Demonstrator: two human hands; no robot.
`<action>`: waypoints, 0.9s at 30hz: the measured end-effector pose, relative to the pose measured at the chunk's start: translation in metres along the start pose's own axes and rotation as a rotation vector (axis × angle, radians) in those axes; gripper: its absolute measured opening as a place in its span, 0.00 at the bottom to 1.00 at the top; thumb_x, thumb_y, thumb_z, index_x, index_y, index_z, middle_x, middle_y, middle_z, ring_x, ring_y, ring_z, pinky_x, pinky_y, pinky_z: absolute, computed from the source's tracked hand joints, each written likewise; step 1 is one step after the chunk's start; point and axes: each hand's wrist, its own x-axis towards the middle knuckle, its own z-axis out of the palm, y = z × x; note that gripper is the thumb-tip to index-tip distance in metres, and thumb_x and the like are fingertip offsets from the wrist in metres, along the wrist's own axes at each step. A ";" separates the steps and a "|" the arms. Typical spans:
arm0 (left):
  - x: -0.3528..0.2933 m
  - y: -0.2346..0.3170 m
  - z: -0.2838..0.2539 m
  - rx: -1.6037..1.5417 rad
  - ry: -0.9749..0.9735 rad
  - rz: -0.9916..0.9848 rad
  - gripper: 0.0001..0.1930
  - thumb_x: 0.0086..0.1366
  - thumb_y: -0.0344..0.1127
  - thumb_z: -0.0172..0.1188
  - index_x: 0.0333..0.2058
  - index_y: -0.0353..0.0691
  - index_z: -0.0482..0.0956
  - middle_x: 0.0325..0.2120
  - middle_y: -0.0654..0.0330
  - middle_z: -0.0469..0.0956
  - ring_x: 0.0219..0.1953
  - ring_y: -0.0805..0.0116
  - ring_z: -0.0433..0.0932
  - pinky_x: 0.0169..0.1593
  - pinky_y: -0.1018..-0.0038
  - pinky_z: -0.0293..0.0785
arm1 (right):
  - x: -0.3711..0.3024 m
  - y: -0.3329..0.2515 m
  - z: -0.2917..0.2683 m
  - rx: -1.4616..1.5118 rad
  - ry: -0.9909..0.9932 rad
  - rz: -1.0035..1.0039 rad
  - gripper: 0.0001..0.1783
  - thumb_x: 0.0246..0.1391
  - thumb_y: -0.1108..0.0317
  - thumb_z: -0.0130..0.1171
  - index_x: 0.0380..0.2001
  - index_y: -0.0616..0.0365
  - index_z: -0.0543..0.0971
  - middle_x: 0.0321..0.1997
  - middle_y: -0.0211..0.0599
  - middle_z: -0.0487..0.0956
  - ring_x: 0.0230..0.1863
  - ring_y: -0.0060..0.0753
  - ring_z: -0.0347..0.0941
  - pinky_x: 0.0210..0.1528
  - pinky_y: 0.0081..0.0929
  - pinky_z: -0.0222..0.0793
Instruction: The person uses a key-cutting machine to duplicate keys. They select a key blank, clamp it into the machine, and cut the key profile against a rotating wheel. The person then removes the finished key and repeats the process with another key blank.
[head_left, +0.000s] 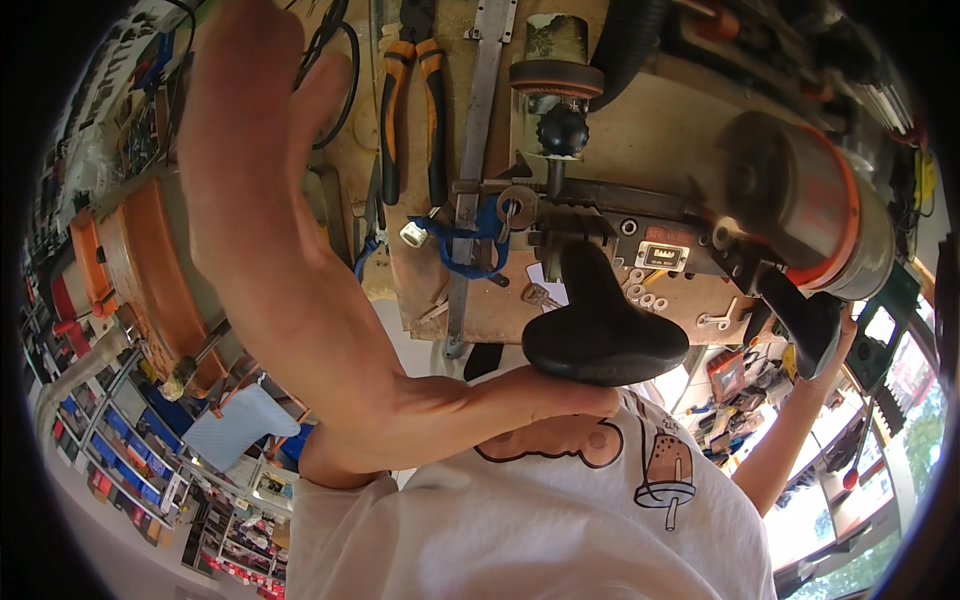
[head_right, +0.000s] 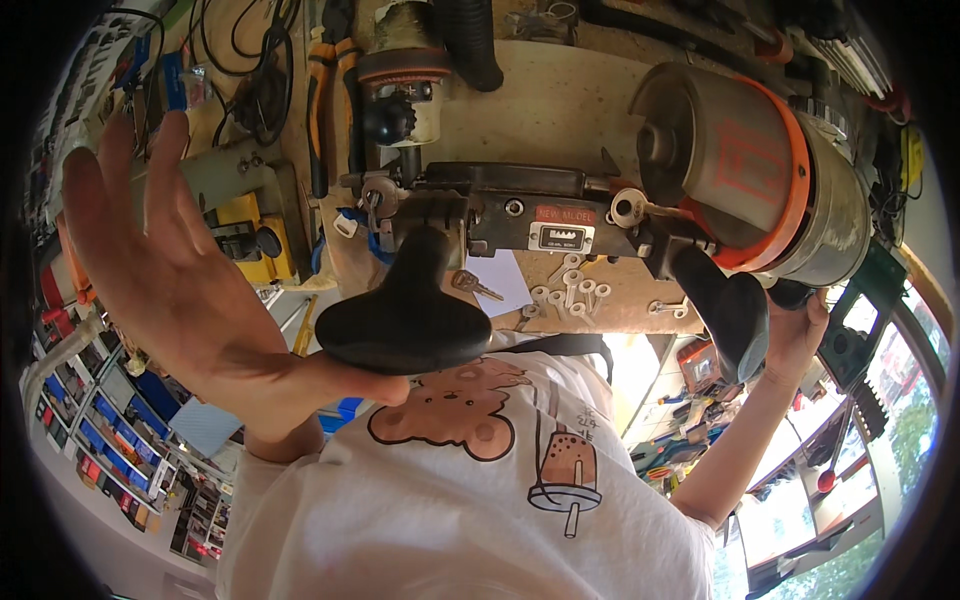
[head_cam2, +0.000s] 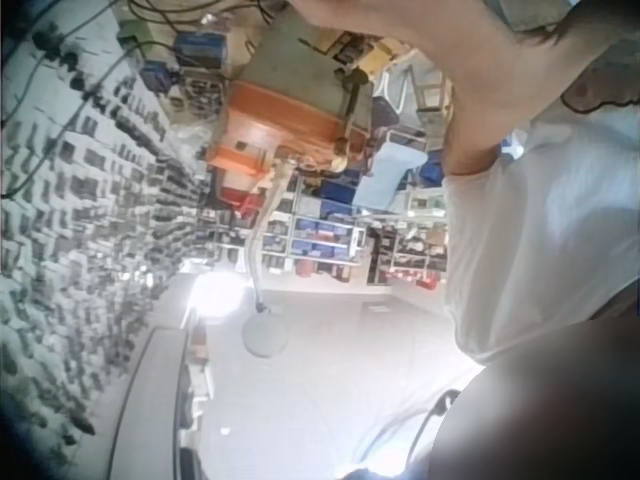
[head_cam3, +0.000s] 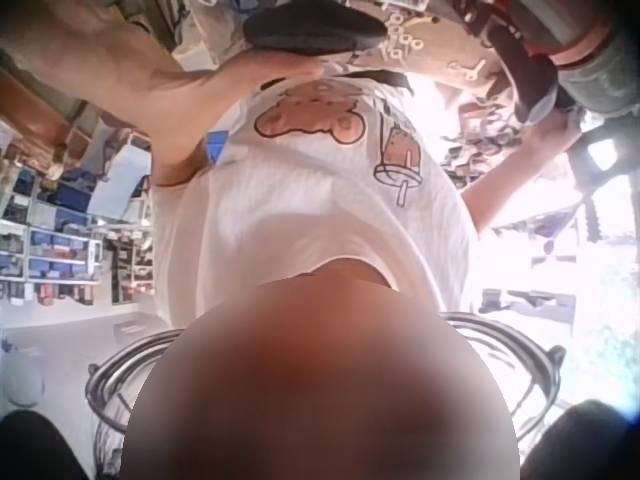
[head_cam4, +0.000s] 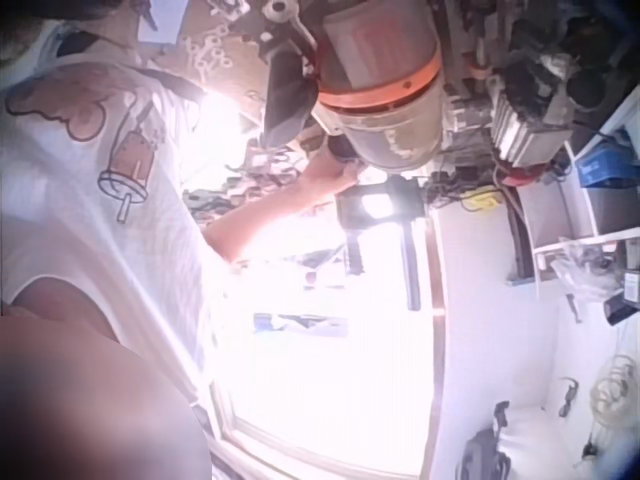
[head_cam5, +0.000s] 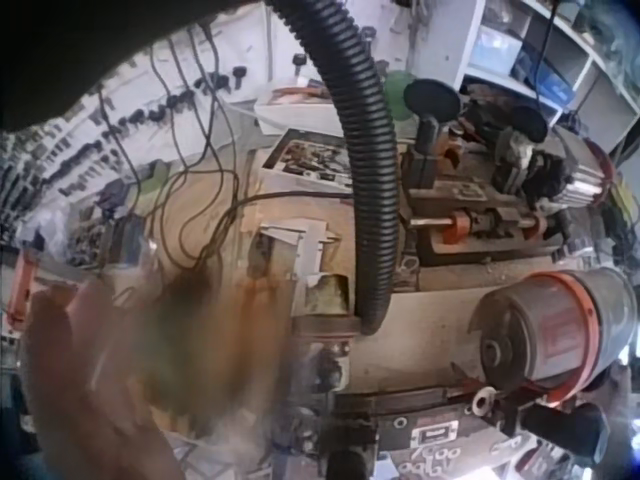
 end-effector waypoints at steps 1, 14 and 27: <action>0.000 0.001 0.001 -0.002 -0.002 0.001 0.74 0.16 0.56 0.77 0.60 0.29 0.42 0.57 0.36 0.47 0.58 0.39 0.55 0.60 0.58 0.49 | 0.000 0.000 -0.003 0.049 -0.035 0.004 0.28 0.56 0.56 0.46 0.57 0.57 0.59 0.57 0.34 0.65 0.59 0.35 0.60 0.62 0.42 0.51; -0.003 0.004 0.003 0.027 -0.007 0.005 0.72 0.16 0.56 0.78 0.59 0.28 0.44 0.57 0.35 0.48 0.57 0.39 0.56 0.60 0.57 0.49 | 0.018 -0.021 -0.007 -0.248 0.085 0.222 0.25 0.60 0.52 0.39 0.55 0.55 0.61 0.54 0.35 0.68 0.55 0.36 0.65 0.54 0.42 0.62; -0.002 0.009 0.005 -0.008 0.048 -0.036 0.73 0.14 0.53 0.79 0.59 0.28 0.43 0.57 0.36 0.48 0.58 0.40 0.55 0.60 0.58 0.48 | 0.008 0.003 -0.025 -0.052 -0.109 0.187 0.25 0.55 0.50 0.48 0.51 0.53 0.66 0.48 0.33 0.73 0.46 0.32 0.71 0.45 0.36 0.69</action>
